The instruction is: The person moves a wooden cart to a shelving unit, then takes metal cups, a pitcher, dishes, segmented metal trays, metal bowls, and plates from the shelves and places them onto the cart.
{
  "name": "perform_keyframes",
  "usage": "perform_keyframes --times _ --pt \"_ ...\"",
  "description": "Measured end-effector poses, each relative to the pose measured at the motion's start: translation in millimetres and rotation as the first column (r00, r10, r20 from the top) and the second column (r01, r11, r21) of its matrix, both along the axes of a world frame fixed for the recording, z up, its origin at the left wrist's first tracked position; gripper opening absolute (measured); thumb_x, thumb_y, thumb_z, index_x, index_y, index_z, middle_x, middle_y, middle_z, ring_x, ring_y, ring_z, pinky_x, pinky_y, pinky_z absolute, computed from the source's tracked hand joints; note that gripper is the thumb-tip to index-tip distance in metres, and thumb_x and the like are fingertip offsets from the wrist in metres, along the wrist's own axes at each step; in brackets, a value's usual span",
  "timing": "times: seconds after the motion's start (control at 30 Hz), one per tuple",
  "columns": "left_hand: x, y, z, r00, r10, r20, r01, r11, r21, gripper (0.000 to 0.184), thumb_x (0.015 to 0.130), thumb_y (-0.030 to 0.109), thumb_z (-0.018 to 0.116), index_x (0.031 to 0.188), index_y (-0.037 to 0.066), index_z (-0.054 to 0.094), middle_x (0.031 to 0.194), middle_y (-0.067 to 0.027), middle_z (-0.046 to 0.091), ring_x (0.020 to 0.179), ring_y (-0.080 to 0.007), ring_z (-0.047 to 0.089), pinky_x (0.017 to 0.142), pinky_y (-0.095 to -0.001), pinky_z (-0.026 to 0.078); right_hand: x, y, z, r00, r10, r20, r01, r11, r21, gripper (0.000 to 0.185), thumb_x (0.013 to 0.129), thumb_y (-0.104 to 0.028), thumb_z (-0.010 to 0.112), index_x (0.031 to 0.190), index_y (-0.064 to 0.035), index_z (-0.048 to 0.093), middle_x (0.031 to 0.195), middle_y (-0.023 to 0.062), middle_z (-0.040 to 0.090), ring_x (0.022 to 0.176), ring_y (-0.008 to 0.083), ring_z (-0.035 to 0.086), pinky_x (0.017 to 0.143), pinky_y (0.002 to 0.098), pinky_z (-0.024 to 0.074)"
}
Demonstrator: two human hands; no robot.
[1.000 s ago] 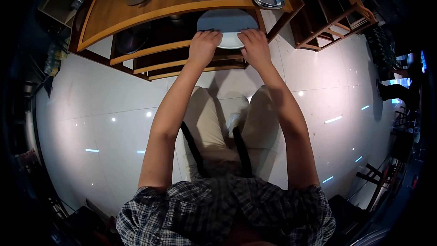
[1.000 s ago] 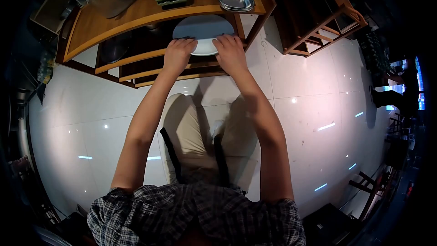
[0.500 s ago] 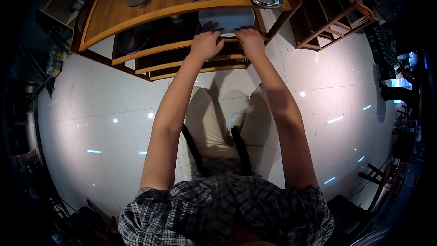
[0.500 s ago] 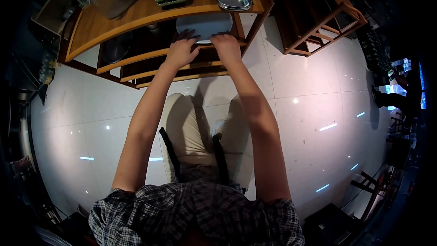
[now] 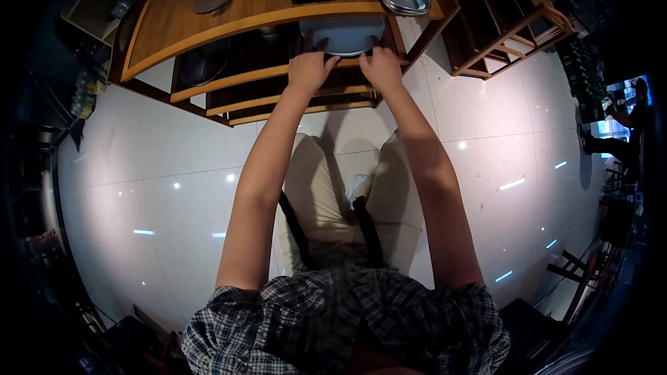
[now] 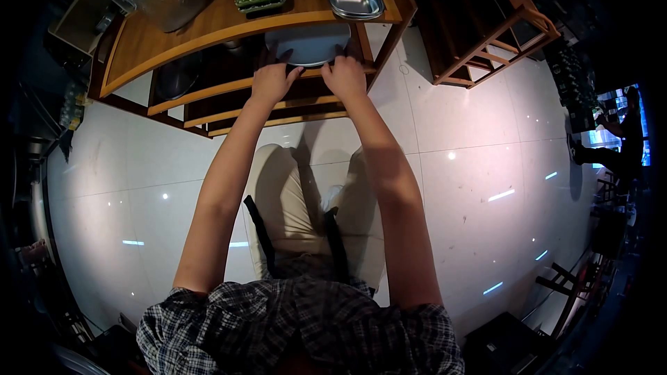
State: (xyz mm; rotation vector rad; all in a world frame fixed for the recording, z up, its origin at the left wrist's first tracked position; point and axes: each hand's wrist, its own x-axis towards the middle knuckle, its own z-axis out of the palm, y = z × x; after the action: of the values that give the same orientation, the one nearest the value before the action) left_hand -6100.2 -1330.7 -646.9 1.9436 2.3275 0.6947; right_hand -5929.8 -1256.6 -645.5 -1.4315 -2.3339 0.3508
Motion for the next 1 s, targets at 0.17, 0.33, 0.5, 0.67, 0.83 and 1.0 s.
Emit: perform_keyframes --times 0.17,0.33,0.5,0.67,0.83,1.0 --pt "-4 2 -4 0.997 -0.037 -0.071 0.038 0.999 0.006 0.047 0.082 0.044 0.058 0.112 0.008 0.061 0.092 -0.0155 0.065 0.087 -0.0357 0.061 0.079 -0.0424 0.048 -3 -1 10 0.998 0.007 0.067 -0.007 1.000 0.013 0.028 0.076 -0.027 0.059 0.079 0.0003 0.063 0.076 0.0220 0.060 0.076 0.0371 0.060 0.077 0.0458 0.0481" --pt "19 -3 47 0.996 0.071 -0.047 -0.084 0.897 -0.434 0.048 0.076 0.046 0.064 0.102 0.005 0.063 0.108 -0.0182 0.059 0.100 -0.0327 0.056 0.083 -0.0505 0.043 -3 -15 8 0.981 0.053 0.187 -0.088 0.980 0.180 0.023 0.068 -0.018 0.062 0.087 -0.0046 0.062 0.085 0.0134 0.056 0.089 0.0310 0.054 0.079 0.0429 0.0416" --pt "52 -19 37 0.967 0.116 -0.224 -0.137 0.988 -0.076 0.054 0.077 0.037 0.063 0.120 0.007 0.052 0.127 -0.0178 0.045 0.119 -0.0360 0.038 0.099 -0.0599 0.024 0 -44 37 0.988 0.068 0.136 -0.095 0.976 0.198 0.035 0.071 -0.013 0.060 0.105 -0.0037 0.057 0.107 0.0151 0.052 0.110 0.0307 0.044 0.097 0.0471 0.0313" --pt "86 -38 95 0.980 -0.045 -0.194 0.035 0.998 -0.058 0.048 0.077 0.019 0.057 0.123 0.005 0.047 0.133 -0.0167 0.040 0.128 -0.0334 0.031 0.103 -0.0557 0.021 28 -77 86 0.992 0.112 0.062 -0.121 0.977 0.173 0.045 0.076 -0.012 0.056 0.120 -0.0044 0.051 0.135 0.0157 0.038 0.127 0.0346 0.031 0.104 0.0504 0.0242" --pt "123 -105 220 0.985 -0.158 0.062 0.169 0.953 -0.250 0.035 0.074 0.013 0.059 0.109 0.006 0.057 0.132 -0.0163 0.041 0.129 -0.0344 0.029 0.105 -0.0562 0.019 53 -127 190 0.999 0.007 -0.042 -0.013 0.991 -0.136 0.051 0.073 -0.008 0.056 0.123 -0.0037 0.048 0.137 0.0179 0.035 0.123 0.0361 0.036 0.098 0.0459 0.0345" --pt "115 -141 367 0.977 -0.142 0.160 0.178 0.953 -0.243 0.054 0.069 0.003 0.059 0.122 0.006 0.048 0.135 -0.0161 0.036 0.128 -0.0342 0.030 0.105 -0.0534 0.021 71 -187 322 0.998 -0.051 0.046 0.058 0.986 -0.155 0.053 0.071 -0.003 0.053 0.124 -0.0034 0.048 0.135 0.0186 0.037 0.120 0.0369 0.039 0.098 0.0456 0.0353"
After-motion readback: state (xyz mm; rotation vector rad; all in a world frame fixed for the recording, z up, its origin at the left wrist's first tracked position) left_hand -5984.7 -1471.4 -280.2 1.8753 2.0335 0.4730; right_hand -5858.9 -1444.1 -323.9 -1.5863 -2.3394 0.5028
